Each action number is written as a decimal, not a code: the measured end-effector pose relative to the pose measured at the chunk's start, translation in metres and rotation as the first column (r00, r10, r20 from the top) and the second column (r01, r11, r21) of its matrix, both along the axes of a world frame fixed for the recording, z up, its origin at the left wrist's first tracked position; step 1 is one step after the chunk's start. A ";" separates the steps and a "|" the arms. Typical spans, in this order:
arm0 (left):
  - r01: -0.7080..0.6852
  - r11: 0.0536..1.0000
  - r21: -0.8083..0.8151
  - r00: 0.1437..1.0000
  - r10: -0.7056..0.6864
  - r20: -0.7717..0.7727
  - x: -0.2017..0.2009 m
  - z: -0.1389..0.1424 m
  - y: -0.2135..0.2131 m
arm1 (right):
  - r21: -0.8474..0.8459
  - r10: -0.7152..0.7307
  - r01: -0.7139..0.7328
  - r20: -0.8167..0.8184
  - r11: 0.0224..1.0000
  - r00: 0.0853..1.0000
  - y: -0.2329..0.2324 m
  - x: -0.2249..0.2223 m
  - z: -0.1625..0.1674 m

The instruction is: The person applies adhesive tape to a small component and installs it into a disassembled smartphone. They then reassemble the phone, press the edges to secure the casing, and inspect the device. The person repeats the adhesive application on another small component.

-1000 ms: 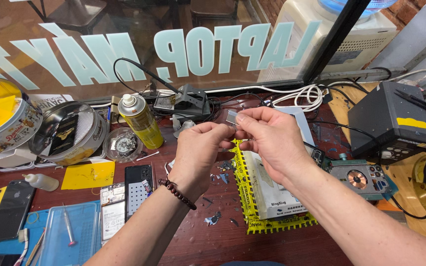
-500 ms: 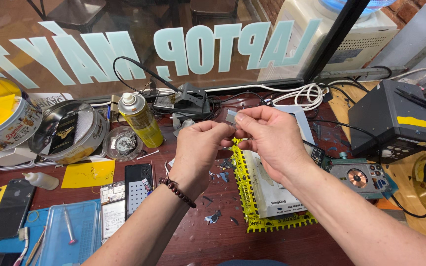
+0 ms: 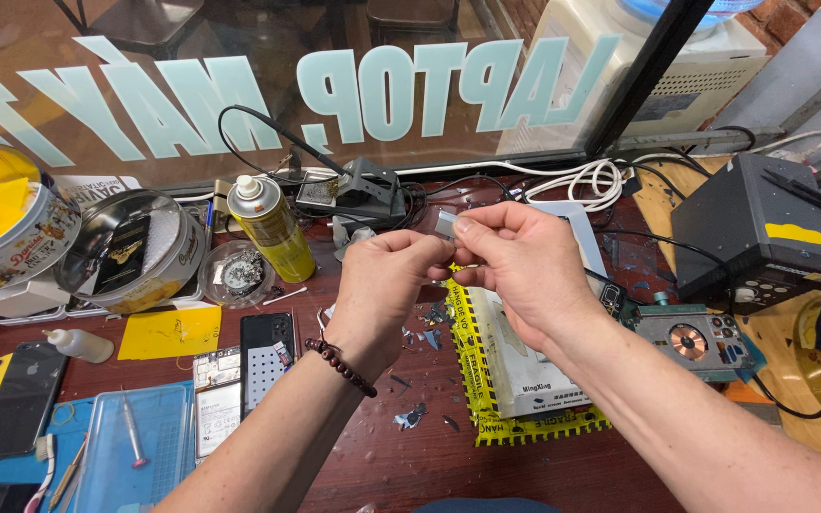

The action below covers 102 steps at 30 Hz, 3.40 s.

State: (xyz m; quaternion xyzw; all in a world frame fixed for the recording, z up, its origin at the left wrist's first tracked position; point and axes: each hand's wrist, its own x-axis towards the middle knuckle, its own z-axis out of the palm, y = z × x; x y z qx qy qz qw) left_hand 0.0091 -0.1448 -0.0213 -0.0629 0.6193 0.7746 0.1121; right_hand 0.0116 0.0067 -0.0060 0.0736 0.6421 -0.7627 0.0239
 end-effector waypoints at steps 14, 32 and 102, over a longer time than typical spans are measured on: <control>0.016 1.000 0.018 1.000 -0.015 -0.014 0.000 0.001 -0.002 | -0.057 0.043 -0.044 -0.022 0.997 0.999 0.005 -0.003 -0.005; 0.019 1.000 0.003 0.999 -0.018 -0.038 -0.001 0.008 -0.001 | -0.061 0.038 -0.042 -0.056 0.997 0.998 0.001 0.001 0.005; 0.079 0.940 0.331 0.986 -0.123 0.112 0.005 0.009 -0.011 | 0.378 0.293 -0.203 -0.198 0.903 0.935 0.019 -0.003 0.012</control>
